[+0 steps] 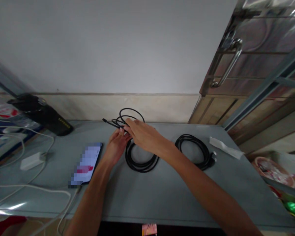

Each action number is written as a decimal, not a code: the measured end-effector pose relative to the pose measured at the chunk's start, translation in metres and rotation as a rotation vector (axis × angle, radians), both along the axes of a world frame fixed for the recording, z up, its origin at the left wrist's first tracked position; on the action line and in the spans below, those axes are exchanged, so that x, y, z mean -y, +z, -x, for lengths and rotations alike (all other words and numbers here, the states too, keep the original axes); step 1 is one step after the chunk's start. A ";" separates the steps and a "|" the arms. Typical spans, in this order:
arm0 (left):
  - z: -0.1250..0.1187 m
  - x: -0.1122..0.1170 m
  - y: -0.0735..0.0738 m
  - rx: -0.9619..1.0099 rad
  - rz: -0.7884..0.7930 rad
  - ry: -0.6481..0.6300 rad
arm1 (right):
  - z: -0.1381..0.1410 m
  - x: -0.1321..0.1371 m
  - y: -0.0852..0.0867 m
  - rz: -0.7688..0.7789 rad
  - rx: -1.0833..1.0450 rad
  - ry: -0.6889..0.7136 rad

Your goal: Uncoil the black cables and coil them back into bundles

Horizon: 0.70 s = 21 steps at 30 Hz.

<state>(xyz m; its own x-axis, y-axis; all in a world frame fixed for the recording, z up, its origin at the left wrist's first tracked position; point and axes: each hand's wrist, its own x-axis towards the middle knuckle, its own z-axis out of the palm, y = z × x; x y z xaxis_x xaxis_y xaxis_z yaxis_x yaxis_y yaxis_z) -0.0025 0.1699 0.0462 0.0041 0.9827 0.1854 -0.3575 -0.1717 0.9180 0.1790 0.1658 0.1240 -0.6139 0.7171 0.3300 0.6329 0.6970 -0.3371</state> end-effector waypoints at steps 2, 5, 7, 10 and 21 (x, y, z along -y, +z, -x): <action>0.001 0.000 0.000 -0.011 -0.007 -0.003 | 0.002 0.002 -0.001 0.007 0.011 -0.018; 0.003 0.000 -0.001 -0.017 -0.026 -0.018 | 0.005 0.005 -0.002 0.041 0.003 -0.005; 0.004 0.000 -0.002 -0.017 -0.023 -0.030 | 0.006 0.004 -0.004 0.052 -0.007 0.012; 0.003 0.001 -0.001 -0.004 -0.013 -0.037 | 0.008 0.002 -0.008 0.047 0.021 0.009; 0.005 -0.002 0.007 0.094 0.017 -0.075 | 0.002 0.000 0.008 -0.185 0.115 0.006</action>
